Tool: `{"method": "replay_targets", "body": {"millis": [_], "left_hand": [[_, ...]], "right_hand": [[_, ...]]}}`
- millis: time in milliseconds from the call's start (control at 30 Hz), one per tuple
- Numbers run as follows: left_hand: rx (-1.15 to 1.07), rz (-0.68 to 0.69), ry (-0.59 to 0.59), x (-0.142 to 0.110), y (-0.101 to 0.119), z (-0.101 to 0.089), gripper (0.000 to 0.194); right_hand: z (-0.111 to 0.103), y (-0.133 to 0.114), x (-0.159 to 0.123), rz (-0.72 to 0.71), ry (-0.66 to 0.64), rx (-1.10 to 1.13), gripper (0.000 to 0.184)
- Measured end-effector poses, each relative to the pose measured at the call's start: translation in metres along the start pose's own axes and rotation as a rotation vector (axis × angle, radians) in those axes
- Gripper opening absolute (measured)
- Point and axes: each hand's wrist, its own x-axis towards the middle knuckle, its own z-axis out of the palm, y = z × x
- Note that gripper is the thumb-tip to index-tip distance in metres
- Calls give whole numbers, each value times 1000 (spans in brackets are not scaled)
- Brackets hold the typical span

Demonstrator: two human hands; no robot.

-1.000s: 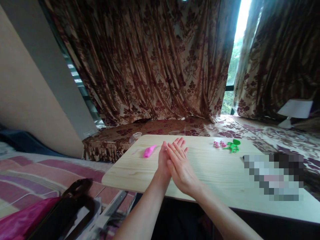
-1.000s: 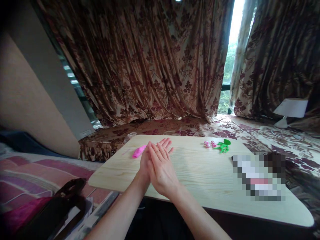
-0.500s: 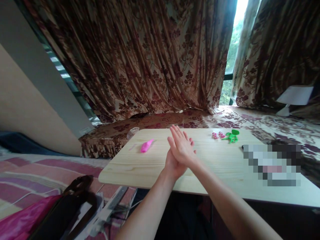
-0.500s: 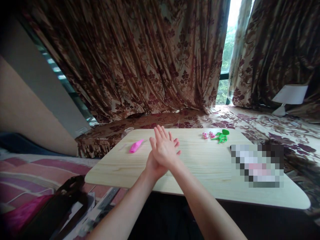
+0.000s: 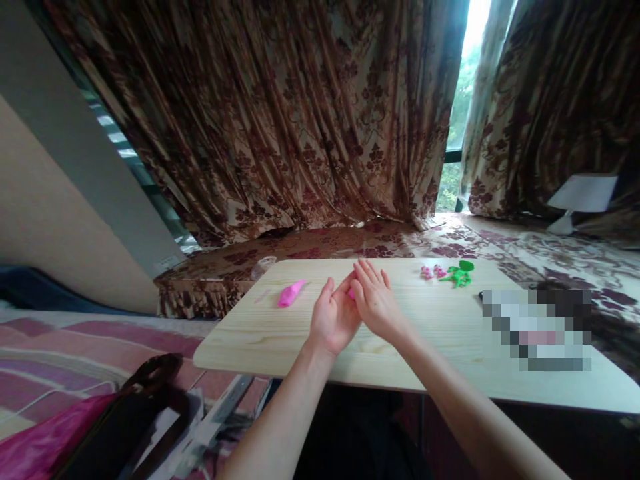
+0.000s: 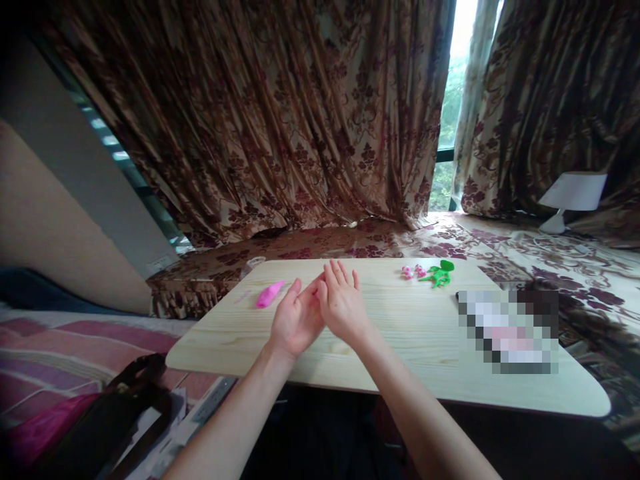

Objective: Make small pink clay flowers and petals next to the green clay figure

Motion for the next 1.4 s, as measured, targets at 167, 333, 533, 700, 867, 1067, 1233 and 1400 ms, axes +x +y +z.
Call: {"method": "replay_targets", "body": {"millis": [167,333,533,700,867,1067,1233,1400], "left_hand": [[-40,143,43,1,3,-6,47],[-19,25,-66,-2,-12,-10,49],[-38,218,79,-1,3,-17,43],[-81,114,60,-2,1,-16,50],[-132,189,26,-4,2,-15,46],[-159,122,128,-4,-2,-7,51],[61,-40,-117,-8,1,-5,30],[646,-57,-57,-6,3,-18,18]], "right_hand": [[6,-3,-16,-164,-84,60,50],[12,-6,-2,22,4,75,48],[19,-16,-8,-150,-97,105,49],[18,-15,-8,-72,-59,73,50],[15,-23,-6,-108,-99,64,51],[13,-17,1,-193,-102,18,50],[4,10,14,52,88,-14,43],[-23,50,15,133,-226,502,41]]}}
